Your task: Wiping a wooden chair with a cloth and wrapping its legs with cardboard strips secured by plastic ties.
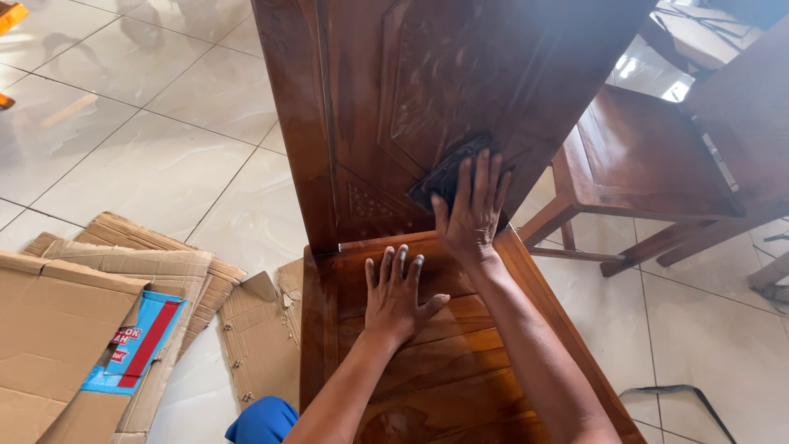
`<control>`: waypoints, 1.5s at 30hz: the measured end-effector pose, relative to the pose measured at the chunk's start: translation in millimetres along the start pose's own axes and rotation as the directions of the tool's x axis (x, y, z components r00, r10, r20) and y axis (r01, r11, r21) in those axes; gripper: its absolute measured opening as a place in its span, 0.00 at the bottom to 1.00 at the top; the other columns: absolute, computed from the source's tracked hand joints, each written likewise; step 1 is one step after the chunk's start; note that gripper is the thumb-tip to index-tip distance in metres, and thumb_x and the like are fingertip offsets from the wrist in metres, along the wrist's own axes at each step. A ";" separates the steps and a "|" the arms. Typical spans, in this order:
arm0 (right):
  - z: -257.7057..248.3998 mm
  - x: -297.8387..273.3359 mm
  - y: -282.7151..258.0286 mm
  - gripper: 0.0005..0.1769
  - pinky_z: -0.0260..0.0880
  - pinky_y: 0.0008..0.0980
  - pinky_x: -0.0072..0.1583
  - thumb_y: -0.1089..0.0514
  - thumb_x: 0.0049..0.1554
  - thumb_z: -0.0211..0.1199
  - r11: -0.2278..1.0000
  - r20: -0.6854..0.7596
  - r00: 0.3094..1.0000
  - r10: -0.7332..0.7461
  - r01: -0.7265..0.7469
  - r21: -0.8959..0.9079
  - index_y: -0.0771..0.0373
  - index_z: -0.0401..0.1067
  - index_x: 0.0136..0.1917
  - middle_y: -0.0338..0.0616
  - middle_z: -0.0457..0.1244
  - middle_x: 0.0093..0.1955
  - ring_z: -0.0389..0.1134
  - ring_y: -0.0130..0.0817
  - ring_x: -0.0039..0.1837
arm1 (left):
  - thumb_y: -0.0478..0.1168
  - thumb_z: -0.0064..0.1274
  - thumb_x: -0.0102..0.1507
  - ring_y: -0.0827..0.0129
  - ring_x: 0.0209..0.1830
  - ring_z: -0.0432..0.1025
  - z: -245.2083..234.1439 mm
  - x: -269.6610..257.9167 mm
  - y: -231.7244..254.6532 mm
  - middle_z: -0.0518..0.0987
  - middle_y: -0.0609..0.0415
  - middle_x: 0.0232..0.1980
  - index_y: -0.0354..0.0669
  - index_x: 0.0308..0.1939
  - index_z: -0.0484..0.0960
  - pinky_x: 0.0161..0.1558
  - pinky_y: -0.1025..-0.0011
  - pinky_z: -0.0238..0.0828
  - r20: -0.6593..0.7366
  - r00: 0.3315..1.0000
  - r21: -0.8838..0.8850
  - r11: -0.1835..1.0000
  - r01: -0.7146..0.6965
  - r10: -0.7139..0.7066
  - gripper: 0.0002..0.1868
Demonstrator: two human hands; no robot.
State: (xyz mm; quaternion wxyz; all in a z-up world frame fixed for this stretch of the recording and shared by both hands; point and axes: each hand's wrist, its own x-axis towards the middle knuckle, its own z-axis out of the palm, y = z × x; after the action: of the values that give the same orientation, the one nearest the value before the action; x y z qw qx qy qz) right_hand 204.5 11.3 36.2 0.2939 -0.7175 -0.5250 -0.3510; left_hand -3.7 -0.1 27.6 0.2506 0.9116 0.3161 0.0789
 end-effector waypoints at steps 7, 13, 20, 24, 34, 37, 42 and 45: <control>-24.7 71.1 9.6 0.39 0.43 0.65 0.76 0.38 0.70 0.45 0.999 -0.208 0.978 -0.017 0.007 -0.047 0.72 0.56 0.79 0.67 0.44 0.82 0.42 0.68 0.82 | 0.71 0.47 0.62 0.49 0.82 0.45 -24.2 -3.2 11.7 0.57 0.45 0.79 0.51 0.74 0.64 0.77 0.38 0.30 0.083 0.995 0.044 0.998 0.050 -0.053 0.44; -36.2 154.5 33.0 0.39 0.38 0.61 0.77 0.37 0.69 0.57 0.988 -0.247 0.969 0.023 -0.060 -0.143 0.71 0.59 0.78 0.64 0.51 0.78 0.46 0.64 0.80 | 0.71 0.47 0.62 0.49 0.83 0.44 -25.3 -3.2 12.0 0.57 0.45 0.80 0.52 0.74 0.63 0.77 0.38 0.29 0.101 0.993 0.032 0.998 0.063 -0.066 0.43; -21.7 106.3 18.1 0.68 0.31 0.71 0.78 0.11 0.57 0.57 0.999 -0.148 0.989 -0.029 0.025 -0.032 0.69 0.49 0.84 0.69 0.37 0.84 0.36 0.73 0.83 | 0.70 0.47 0.62 0.49 0.82 0.45 -23.0 -4.9 10.3 0.57 0.46 0.79 0.52 0.73 0.64 0.78 0.38 0.31 0.079 0.995 0.030 0.998 0.056 -0.059 0.42; -3.4 8.2 13.7 0.46 0.36 0.70 0.76 0.34 0.65 0.54 0.996 -0.104 0.991 -0.084 0.085 0.005 0.73 0.57 0.80 0.72 0.42 0.82 0.40 0.76 0.81 | 0.69 0.49 0.63 0.48 0.81 0.48 -24.8 -8.0 10.7 0.60 0.44 0.77 0.50 0.72 0.66 0.77 0.38 0.35 0.011 0.999 0.037 0.999 0.037 -0.037 0.41; -105.9 -79.7 53.6 0.34 0.49 0.58 0.76 0.44 0.64 0.54 0.959 0.636 0.771 -0.036 -0.152 0.239 0.53 0.58 0.79 0.42 0.52 0.82 0.48 0.46 0.83 | 0.70 0.47 0.62 0.48 0.82 0.47 -14.9 -7.9 7.2 0.58 0.46 0.79 0.52 0.74 0.65 0.77 0.36 0.32 0.057 0.997 0.033 0.999 0.043 -0.045 0.43; -116.8 -94.6 53.9 0.38 0.43 0.61 0.78 0.36 0.64 0.50 0.972 0.818 0.570 0.076 -0.225 0.067 0.47 0.50 0.83 0.40 0.46 0.85 0.43 0.45 0.85 | 0.68 0.48 0.64 0.47 0.80 0.52 -10.0 -10.4 3.7 0.63 0.46 0.77 0.52 0.71 0.69 0.76 0.35 0.37 -0.026 0.999 -0.018 0.999 0.026 -0.027 0.38; -100.1 -86.5 22.8 0.44 0.40 0.62 0.79 0.27 0.65 0.41 0.988 0.843 0.530 0.091 -0.153 -0.011 0.53 0.47 0.84 0.47 0.43 0.86 0.39 0.46 0.86 | 0.59 0.52 0.67 0.44 0.73 0.64 -16.7 -24.5 0.6 0.75 0.44 0.67 0.50 0.63 0.77 0.72 0.32 0.48 -0.274 0.961 -0.190 0.978 -0.083 0.028 0.26; -84.3 -76.2 -13.4 0.43 0.42 0.60 0.79 0.27 0.65 0.41 0.994 0.834 0.550 0.033 -0.104 0.028 0.52 0.49 0.83 0.42 0.44 0.86 0.40 0.42 0.86 | 0.57 0.45 0.71 0.52 0.71 0.68 -44.3 -54.7 -2.8 0.76 0.51 0.67 0.55 0.65 0.77 0.74 0.32 0.43 -0.162 0.987 -0.209 0.977 -0.047 0.013 0.23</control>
State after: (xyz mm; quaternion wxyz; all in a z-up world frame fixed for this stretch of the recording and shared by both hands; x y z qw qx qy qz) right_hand 159.8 -93.4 24.0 0.0507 -0.8066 -0.5857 0.0614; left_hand -61.8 -13.8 65.1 0.3193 0.8750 0.3112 0.1888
